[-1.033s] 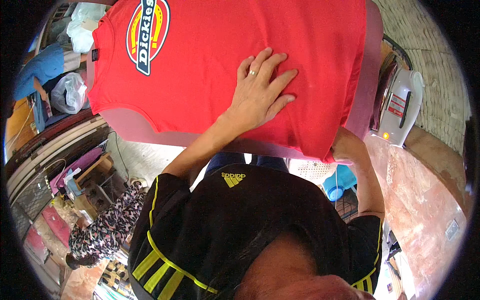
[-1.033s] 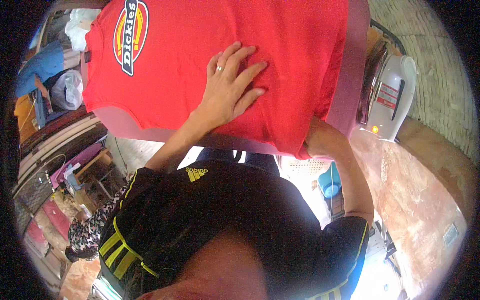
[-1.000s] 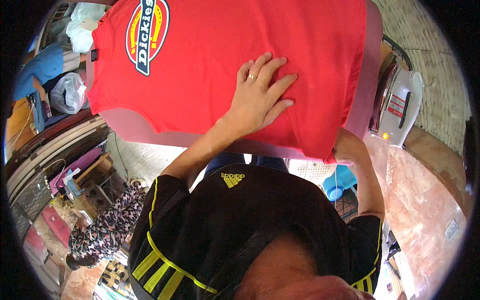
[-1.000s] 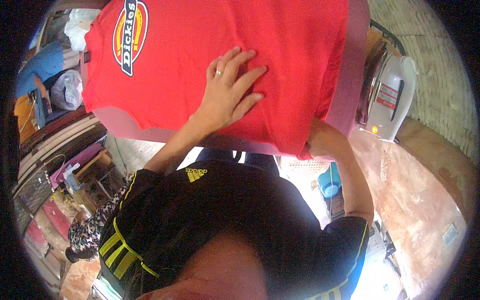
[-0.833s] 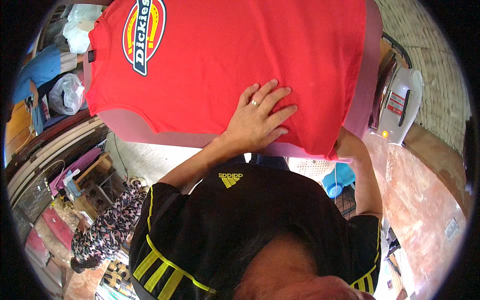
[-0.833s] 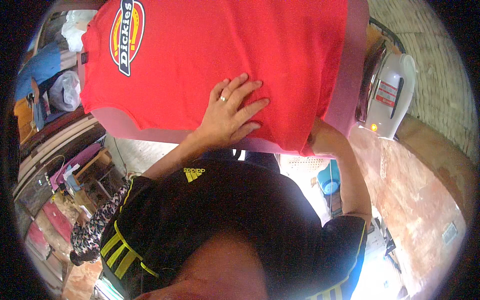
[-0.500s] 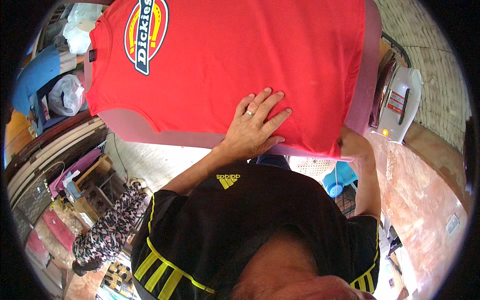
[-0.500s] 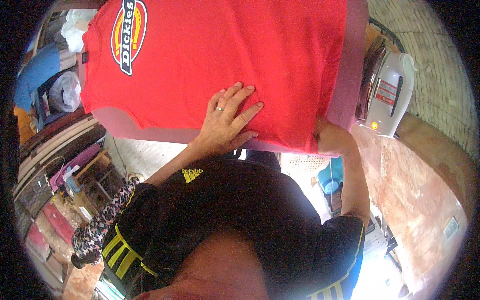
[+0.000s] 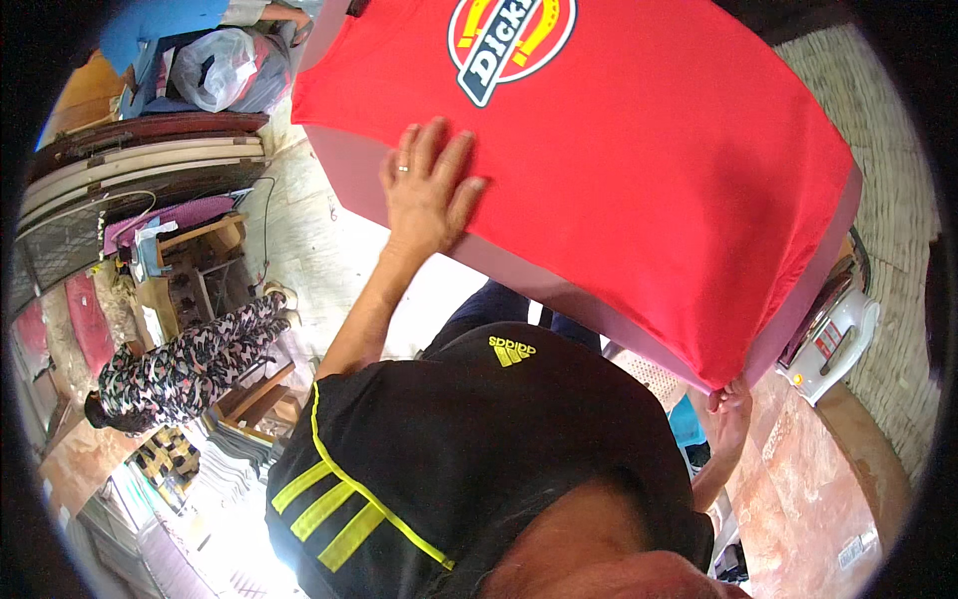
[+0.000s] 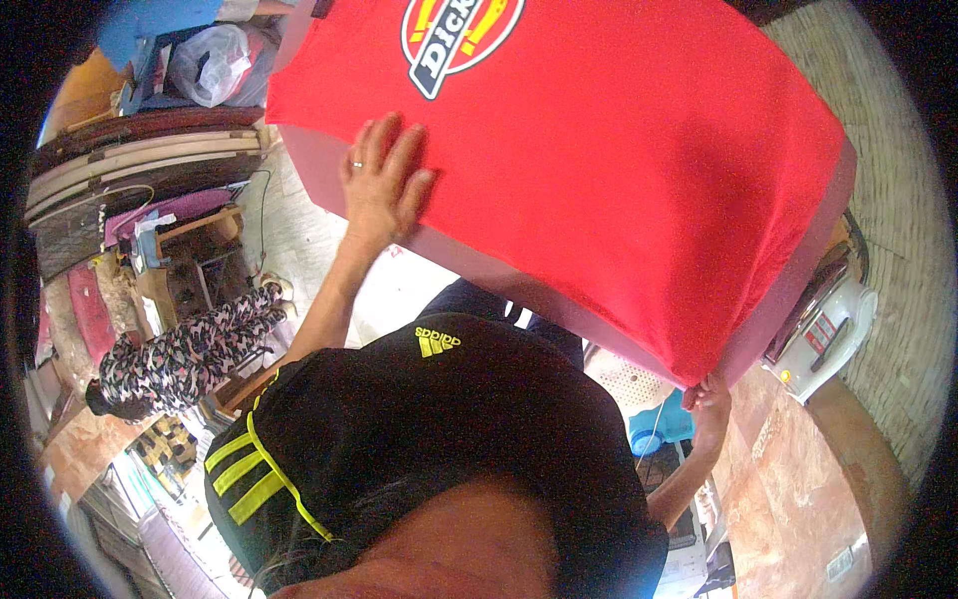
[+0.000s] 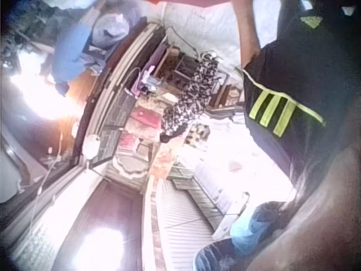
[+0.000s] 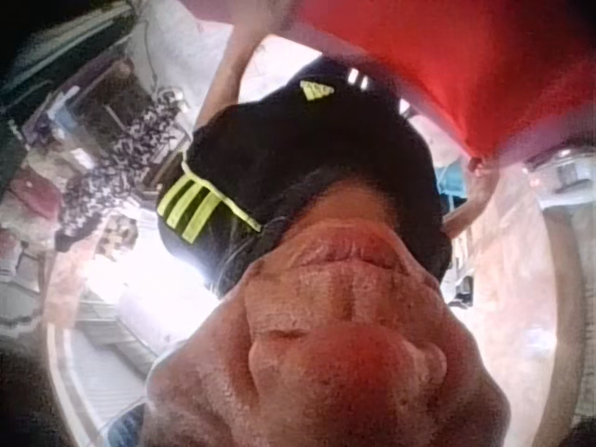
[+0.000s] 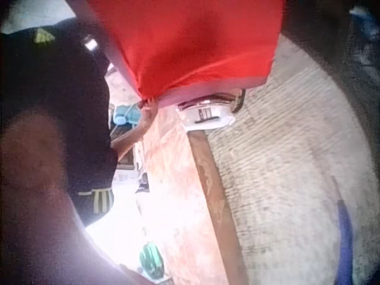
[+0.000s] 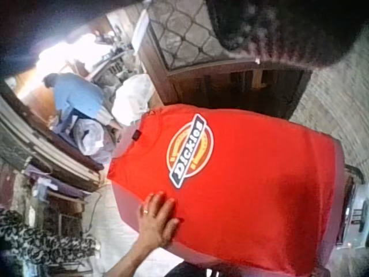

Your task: The person irons a dark blue Dickies t-shirt on a pink ironing board, smoothing the fabric and using a steam iron. After finishing, they fold the shirt and place it on a nearby surface. They then pick up a red Dickies t-shirt, lay it on the board, and begin ironing it.

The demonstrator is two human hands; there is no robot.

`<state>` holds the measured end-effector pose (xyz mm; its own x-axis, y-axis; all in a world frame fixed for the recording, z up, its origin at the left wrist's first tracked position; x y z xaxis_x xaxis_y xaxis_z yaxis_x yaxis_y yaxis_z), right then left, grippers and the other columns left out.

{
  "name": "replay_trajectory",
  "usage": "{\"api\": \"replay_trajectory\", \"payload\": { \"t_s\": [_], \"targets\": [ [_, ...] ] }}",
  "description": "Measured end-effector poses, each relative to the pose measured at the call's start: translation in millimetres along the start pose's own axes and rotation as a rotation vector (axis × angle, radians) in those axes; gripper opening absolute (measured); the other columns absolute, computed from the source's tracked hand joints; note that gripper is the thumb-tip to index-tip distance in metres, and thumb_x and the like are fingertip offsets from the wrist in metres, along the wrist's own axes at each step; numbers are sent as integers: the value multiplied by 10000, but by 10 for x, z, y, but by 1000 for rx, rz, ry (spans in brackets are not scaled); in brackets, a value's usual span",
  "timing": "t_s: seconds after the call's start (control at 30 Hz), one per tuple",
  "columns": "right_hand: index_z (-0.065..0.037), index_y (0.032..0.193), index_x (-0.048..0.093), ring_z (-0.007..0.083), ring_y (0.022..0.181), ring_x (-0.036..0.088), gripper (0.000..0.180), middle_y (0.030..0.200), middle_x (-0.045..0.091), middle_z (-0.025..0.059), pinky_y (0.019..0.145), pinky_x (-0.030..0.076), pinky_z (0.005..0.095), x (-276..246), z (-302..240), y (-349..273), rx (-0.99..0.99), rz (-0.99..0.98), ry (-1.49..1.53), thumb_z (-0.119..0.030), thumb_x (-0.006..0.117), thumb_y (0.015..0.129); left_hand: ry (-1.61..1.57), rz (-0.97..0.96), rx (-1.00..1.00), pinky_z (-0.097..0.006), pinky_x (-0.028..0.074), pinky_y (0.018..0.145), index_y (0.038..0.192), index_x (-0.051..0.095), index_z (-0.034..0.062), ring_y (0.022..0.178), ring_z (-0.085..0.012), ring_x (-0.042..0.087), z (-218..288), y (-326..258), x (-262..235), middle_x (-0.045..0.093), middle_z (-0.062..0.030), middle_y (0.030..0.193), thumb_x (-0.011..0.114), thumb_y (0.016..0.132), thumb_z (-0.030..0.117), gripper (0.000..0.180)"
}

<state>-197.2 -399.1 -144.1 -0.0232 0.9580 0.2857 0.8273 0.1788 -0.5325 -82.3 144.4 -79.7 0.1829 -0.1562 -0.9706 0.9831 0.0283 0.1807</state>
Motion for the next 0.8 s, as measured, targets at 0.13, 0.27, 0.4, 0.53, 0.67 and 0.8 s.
{"api": "replay_trajectory", "payload": {
  "t_s": [0.13,0.27,0.4,0.53,0.67,0.8],
  "targets": [
    [62,1405,372,41,590,408,559,689,450,-55,530,323,205,315,-31,-210,-208,595,-534,-123,604,931,18,217,-98,-507,276,1093,1301,591,152,1323,-373,391,-994,91,-154,492,-134,1394,603,914,326,424],
    [-60,1378,452,53,621,450,538,812,528,-16,516,345,192,366,-9,-235,-415,631,-519,-21,615,867,-117,189,19,-499,289,1092,1265,614,128,1285,-347,438,-1570,139,-214,533,-147,1336,588,859,179,410],
    [-83,1245,596,105,663,549,431,926,587,45,549,436,248,792,-135,-272,-584,566,-1001,29,597,829,-247,166,118,-421,358,1042,1211,625,102,1193,-347,499,-1800,296,-281,570,-140,1245,551,812,24,413],
    [-57,1154,629,262,746,639,358,967,593,143,573,512,325,1053,-287,-189,-554,578,-1321,34,581,811,-205,158,180,-380,414,956,1175,620,81,1100,-337,520,-1917,340,-301,575,-142,1158,539,780,-45,423],
    [-51,1114,629,350,780,638,293,973,583,169,666,535,423,1114,-358,-156,-610,627,-1344,27,563,839,-13,158,254,-434,421,883,1110,613,66,1011,-349,506,-1842,431,-327,547,-146,1046,556,752,-21,372],
    [-31,1070,624,371,807,627,206,938,568,184,706,521,431,1149,-530,-327,-765,600,-1420,7,542,885,62,238,355,-457,412,825,1012,598,66,948,-348,504,-1841,438,-443,520,-141,971,552,728,-13,298]
  ]
}}
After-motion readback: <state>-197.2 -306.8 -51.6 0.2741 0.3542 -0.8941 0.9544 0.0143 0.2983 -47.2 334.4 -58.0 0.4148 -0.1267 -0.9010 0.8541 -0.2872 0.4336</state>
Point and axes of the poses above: each hand's wrist, its own y-axis towards the middle knuckle, its own x-axis out of the palm, z = x × y, the point moved 6 cm from there along y, towards the middle knuckle
